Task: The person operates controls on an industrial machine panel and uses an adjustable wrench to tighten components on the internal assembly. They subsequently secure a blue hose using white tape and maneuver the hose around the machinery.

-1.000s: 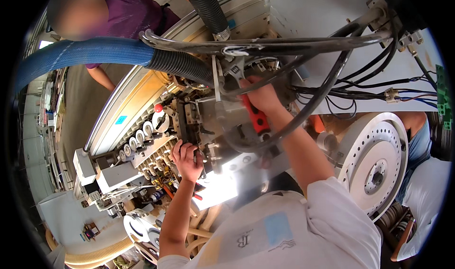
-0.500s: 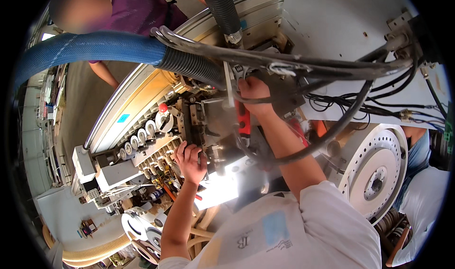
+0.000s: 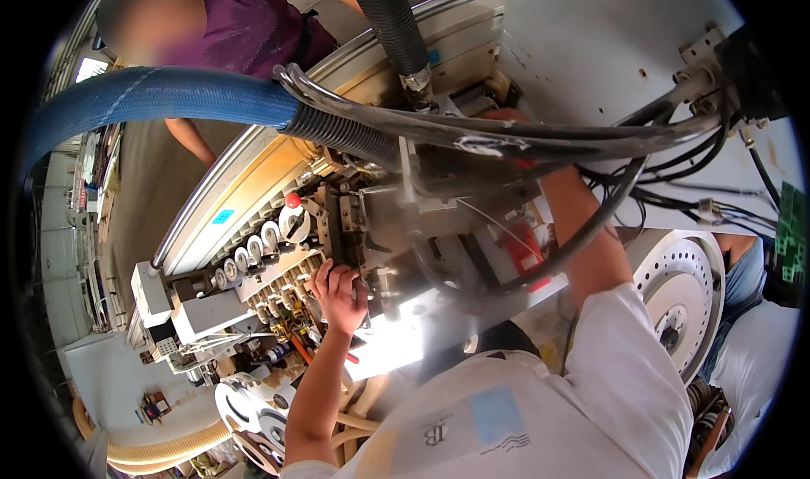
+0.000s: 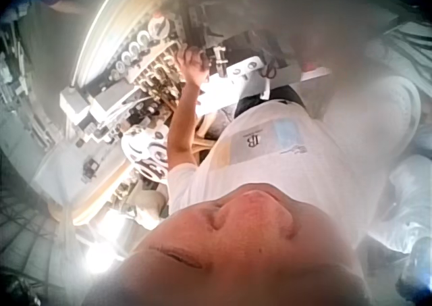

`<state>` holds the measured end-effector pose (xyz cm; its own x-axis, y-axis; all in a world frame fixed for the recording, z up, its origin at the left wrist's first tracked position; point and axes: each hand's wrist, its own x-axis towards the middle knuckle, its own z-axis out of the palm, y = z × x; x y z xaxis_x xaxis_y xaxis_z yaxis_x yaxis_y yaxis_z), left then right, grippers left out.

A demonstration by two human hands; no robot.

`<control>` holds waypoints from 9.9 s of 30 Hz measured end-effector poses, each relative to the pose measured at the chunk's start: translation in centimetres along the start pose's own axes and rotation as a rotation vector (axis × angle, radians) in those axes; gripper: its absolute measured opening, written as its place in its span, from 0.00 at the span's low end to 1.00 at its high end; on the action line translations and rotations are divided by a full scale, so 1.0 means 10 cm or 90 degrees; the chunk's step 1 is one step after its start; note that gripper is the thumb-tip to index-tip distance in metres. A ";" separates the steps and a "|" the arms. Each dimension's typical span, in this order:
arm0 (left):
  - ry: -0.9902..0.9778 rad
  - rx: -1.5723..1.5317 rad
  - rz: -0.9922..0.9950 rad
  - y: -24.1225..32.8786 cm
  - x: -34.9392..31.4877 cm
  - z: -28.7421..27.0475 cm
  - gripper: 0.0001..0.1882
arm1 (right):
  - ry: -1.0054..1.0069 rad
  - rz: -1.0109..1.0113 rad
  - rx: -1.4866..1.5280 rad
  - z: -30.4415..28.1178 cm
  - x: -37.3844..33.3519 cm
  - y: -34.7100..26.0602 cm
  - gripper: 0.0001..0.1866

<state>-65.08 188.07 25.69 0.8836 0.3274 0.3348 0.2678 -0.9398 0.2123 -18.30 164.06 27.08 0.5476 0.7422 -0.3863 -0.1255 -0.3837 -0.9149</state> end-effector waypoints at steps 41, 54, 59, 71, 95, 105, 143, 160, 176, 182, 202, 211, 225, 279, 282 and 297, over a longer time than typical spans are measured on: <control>-0.005 -0.004 -0.002 -0.02 -0.03 0.04 0.11 | 0.247 0.009 0.036 1.34 -0.33 -0.34 0.20; -0.007 -0.001 -0.007 -0.02 -0.04 0.00 0.12 | 0.134 0.048 -0.073 0.25 -0.21 -0.39 0.24; -0.004 -0.013 -0.007 -0.02 -0.04 0.04 0.12 | 0.137 0.090 -0.081 0.36 -0.44 -0.33 0.22; 0.006 -0.019 -0.003 0.01 0.00 0.00 0.11 | 0.212 0.054 0.161 1.08 -0.81 -0.22 0.18; -0.004 -0.005 0.002 -0.02 -0.02 0.03 0.11 | 0.128 0.061 -0.020 0.61 -0.18 -0.19 0.19; 0.005 -0.006 -0.001 -0.04 -0.04 0.04 0.11 | 0.093 0.055 -0.078 0.31 -0.30 -0.37 0.20; -0.005 -0.010 -0.006 0.00 -0.04 0.02 0.11 | 0.133 -0.003 0.050 0.74 -0.25 -0.20 0.15; 0.058 -0.005 0.036 0.00 0.02 0.03 0.13 | 0.270 0.079 0.135 0.43 -0.82 0.55 0.18; 0.014 -0.025 0.009 0.05 0.03 0.00 0.12 | 0.220 -0.063 0.355 1.50 -0.65 -0.30 0.12; 0.006 -0.023 -0.002 0.05 0.01 -0.03 0.11 | 0.223 -0.197 0.135 1.66 -0.35 -0.12 0.11; 0.008 -0.008 0.005 0.01 0.01 0.01 0.09 | 0.032 0.066 -0.046 0.12 -0.10 -0.41 0.13; -0.005 0.000 -0.002 0.02 0.00 0.00 0.09 | 0.099 0.124 -0.022 0.34 -0.37 -0.40 0.20; 0.004 -0.033 -0.007 0.03 0.01 -0.02 0.09 | 0.202 0.049 0.267 1.31 -0.66 -0.06 0.16; 0.138 -0.462 0.004 0.80 1.28 -0.89 0.15 | 0.167 0.064 0.130 0.83 -1.17 0.09 0.21; 0.034 -0.486 0.100 1.35 2.20 -1.26 0.18 | 0.197 0.022 0.160 0.93 -1.14 0.16 0.17; 0.024 -0.645 -0.204 1.57 4.56 -0.39 0.11 | 0.200 0.042 0.277 0.96 -1.30 0.05 0.17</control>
<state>-22.08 188.60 47.85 0.8114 0.5643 0.1525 0.0253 -0.2945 0.9553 -33.43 159.51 30.49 0.7397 0.4987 -0.4519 -0.4627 -0.1109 -0.8796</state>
